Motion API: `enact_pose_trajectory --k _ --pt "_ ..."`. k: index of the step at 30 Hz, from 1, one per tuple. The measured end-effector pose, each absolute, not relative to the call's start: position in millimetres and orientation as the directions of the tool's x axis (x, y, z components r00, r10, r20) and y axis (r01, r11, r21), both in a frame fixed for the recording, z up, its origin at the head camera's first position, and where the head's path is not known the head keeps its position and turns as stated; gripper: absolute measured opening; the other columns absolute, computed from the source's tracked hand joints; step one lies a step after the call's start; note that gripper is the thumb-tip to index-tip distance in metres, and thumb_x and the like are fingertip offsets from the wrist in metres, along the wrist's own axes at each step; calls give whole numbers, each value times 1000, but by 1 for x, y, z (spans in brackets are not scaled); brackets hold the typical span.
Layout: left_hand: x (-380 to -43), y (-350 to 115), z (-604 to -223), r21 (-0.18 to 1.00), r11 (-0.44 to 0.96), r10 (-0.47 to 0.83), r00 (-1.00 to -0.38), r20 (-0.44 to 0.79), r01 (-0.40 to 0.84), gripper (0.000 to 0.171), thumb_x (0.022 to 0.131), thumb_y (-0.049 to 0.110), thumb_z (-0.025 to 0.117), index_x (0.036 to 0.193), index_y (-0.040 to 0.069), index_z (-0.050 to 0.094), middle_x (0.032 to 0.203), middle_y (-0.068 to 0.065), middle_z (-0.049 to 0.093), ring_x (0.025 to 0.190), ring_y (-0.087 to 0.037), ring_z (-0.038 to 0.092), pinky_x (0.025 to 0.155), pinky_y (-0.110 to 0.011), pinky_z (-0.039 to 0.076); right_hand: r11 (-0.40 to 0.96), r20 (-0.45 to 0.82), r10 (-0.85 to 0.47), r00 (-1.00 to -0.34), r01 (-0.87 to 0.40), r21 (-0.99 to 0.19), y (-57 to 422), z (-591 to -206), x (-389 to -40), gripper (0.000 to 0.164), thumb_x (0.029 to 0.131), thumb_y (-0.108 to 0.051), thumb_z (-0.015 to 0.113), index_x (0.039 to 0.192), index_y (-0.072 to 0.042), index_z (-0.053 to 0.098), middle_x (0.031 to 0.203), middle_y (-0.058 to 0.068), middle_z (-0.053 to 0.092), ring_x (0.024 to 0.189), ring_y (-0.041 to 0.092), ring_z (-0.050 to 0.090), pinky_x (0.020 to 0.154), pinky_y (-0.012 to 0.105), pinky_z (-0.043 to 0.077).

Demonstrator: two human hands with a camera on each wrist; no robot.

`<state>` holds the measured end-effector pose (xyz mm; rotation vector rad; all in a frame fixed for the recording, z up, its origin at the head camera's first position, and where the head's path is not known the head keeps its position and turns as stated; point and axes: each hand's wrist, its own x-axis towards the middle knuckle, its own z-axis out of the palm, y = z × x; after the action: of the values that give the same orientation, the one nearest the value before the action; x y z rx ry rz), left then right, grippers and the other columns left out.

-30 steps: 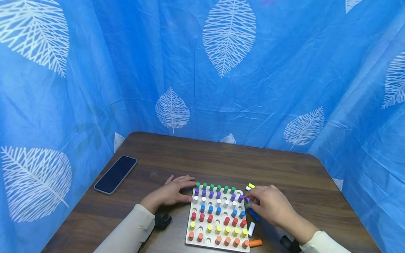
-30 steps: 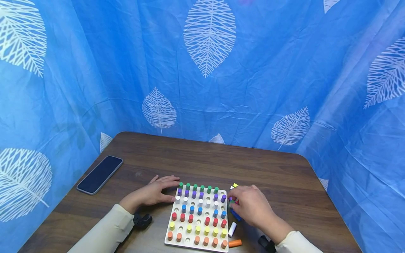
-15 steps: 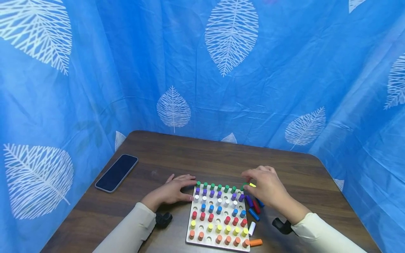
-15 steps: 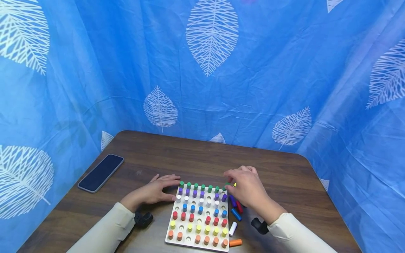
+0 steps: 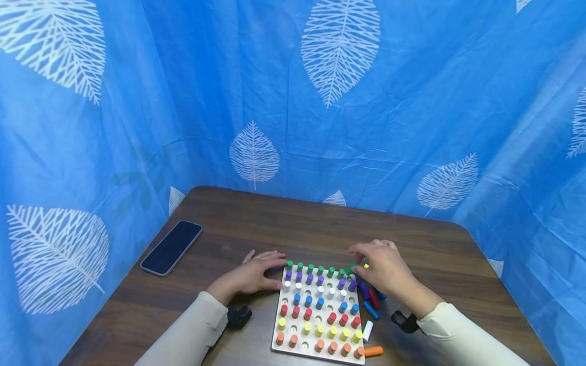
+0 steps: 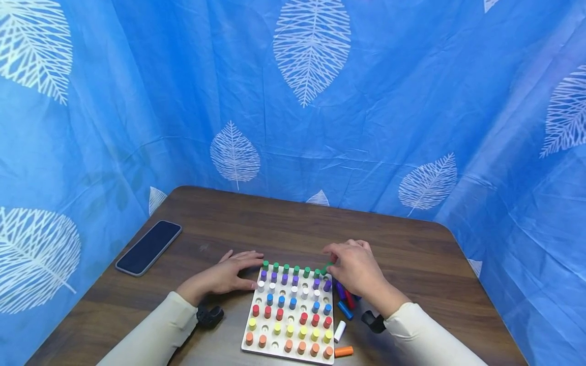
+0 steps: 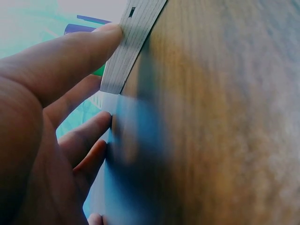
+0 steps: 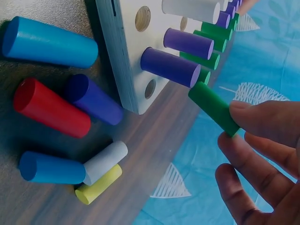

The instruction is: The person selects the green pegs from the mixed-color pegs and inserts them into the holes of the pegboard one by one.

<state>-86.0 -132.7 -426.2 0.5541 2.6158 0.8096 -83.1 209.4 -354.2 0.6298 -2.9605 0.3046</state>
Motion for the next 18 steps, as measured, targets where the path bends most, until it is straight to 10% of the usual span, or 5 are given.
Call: enact_pose_trajectory --k 18 --pt "-84 -131 -425 598 761 453 -866 -211 252 62 97 47 75 153 28 57 168 0 45 163 -30 28 131 -69 1 896 90 -428 -899 -435 -88 211 -370 -84 41 80 -24 93 118 -22 78 84 -14 73 92 14 63 110 64 42"
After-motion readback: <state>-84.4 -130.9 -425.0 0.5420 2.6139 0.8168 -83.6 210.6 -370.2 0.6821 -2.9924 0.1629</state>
